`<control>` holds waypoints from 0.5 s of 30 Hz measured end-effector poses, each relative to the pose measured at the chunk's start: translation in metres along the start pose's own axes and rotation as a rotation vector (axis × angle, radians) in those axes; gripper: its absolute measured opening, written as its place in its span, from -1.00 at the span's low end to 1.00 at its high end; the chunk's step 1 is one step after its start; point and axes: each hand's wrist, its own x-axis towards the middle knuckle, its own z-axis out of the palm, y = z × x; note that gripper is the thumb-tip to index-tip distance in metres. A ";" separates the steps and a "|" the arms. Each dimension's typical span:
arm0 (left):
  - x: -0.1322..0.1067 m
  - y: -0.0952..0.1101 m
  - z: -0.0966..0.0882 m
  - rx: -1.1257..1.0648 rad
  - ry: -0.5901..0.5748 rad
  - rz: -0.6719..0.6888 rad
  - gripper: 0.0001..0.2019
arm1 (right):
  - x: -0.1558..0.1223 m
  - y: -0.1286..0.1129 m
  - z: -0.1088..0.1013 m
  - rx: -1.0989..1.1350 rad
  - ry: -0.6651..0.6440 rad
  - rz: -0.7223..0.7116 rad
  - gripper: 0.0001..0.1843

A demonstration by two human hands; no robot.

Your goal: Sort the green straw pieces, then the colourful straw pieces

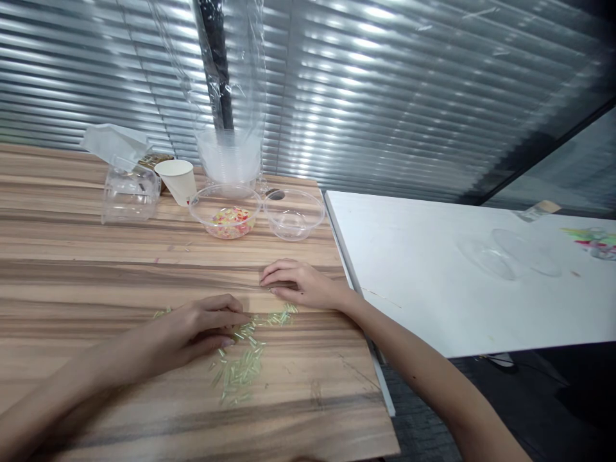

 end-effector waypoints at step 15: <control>0.000 0.000 0.000 0.021 -0.007 -0.011 -0.59 | 0.000 -0.001 0.000 -0.010 0.009 -0.009 -0.76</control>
